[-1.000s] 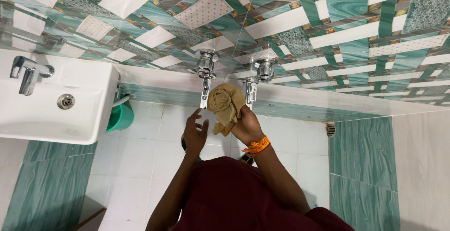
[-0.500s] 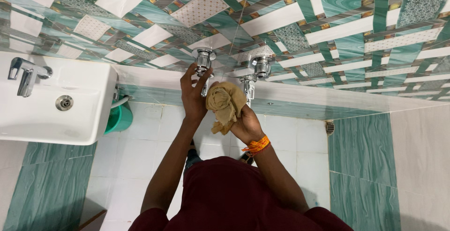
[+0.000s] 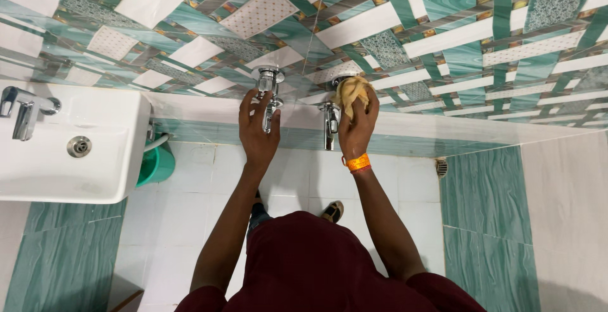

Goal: The person cleans two wall-mounted chrome faucets with a cloth, wiping the handles and the body of the fixtures, and turns the tap handles.

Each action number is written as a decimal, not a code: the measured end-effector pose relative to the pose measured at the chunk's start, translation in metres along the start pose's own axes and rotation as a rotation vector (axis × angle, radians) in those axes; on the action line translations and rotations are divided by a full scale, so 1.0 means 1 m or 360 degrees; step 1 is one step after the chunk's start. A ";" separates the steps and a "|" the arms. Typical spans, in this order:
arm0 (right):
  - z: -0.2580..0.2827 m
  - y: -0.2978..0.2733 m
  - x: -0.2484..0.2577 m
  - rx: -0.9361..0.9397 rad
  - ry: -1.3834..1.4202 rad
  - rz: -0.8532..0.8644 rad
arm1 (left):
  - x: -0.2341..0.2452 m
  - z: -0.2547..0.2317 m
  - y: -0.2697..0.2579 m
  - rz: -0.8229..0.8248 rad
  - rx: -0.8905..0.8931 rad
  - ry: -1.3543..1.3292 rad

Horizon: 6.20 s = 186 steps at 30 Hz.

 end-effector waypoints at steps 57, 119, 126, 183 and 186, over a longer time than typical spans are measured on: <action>-0.213 -0.115 -0.011 -0.1309 0.0904 0.0044 | -0.038 0.016 -0.181 0.0735 0.1154 -0.0848; -0.087 -0.119 -0.037 -0.0402 -0.0315 0.0507 | -0.079 -0.022 -0.124 0.0110 0.1950 -0.3183; -0.090 -0.110 -0.046 -0.0356 -0.0138 0.0371 | -0.075 -0.016 -0.115 0.0004 0.1851 -0.3382; 0.012 -0.082 -0.162 0.0423 -0.0213 0.0892 | 0.045 -0.005 -0.018 -0.0576 0.0696 -0.3203; 0.010 -0.070 -0.165 0.0181 -0.0054 0.0823 | 0.042 -0.009 -0.015 -0.0421 0.0478 -0.3260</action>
Point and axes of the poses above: each hand's wrist, its own y-axis towards the middle knuckle, its own x-axis out of the back of the hand, z = x × y, the point moved 7 cm from there along y, towards the middle knuckle, and after that the axes turned 11 degrees about -x, right-handed, at the moved point
